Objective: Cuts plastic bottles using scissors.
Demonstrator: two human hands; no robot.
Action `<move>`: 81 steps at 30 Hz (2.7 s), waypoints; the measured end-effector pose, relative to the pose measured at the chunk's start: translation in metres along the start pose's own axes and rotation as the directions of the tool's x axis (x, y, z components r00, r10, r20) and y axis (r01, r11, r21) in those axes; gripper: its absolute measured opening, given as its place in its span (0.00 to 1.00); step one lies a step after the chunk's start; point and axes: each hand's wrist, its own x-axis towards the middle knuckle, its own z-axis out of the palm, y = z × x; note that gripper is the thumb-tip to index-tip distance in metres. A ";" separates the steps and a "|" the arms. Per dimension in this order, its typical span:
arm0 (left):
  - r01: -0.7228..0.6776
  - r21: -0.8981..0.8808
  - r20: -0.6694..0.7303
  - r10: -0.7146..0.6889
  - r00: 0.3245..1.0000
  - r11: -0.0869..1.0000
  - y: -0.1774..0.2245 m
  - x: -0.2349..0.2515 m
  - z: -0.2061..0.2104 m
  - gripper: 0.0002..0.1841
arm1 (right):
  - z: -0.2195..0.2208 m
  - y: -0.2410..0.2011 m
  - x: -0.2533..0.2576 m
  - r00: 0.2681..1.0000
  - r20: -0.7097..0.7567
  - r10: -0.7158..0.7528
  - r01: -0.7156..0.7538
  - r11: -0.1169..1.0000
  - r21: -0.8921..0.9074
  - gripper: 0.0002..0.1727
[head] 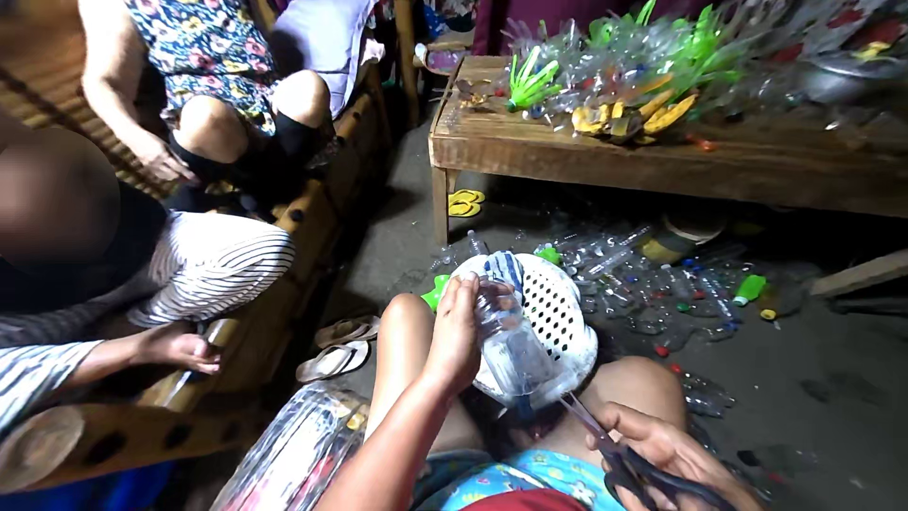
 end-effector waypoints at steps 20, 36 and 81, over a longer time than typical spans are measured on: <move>0.156 0.017 0.106 -0.157 0.982 0.988 -0.009 -0.005 0.015 0.19 | -0.031 -0.020 0.024 0.968 0.251 -0.025 0.059 0.990 -0.127 0.29; 0.058 0.025 0.215 -0.062 0.975 0.998 -0.013 -0.003 0.014 0.18 | -0.034 -0.013 0.024 0.965 0.259 -0.048 0.057 0.998 -0.027 0.26; -0.008 -0.064 0.116 0.015 0.993 0.998 -0.012 -0.002 0.017 0.22 | -0.018 -0.005 0.002 0.992 0.111 -0.057 0.069 0.991 -0.111 0.25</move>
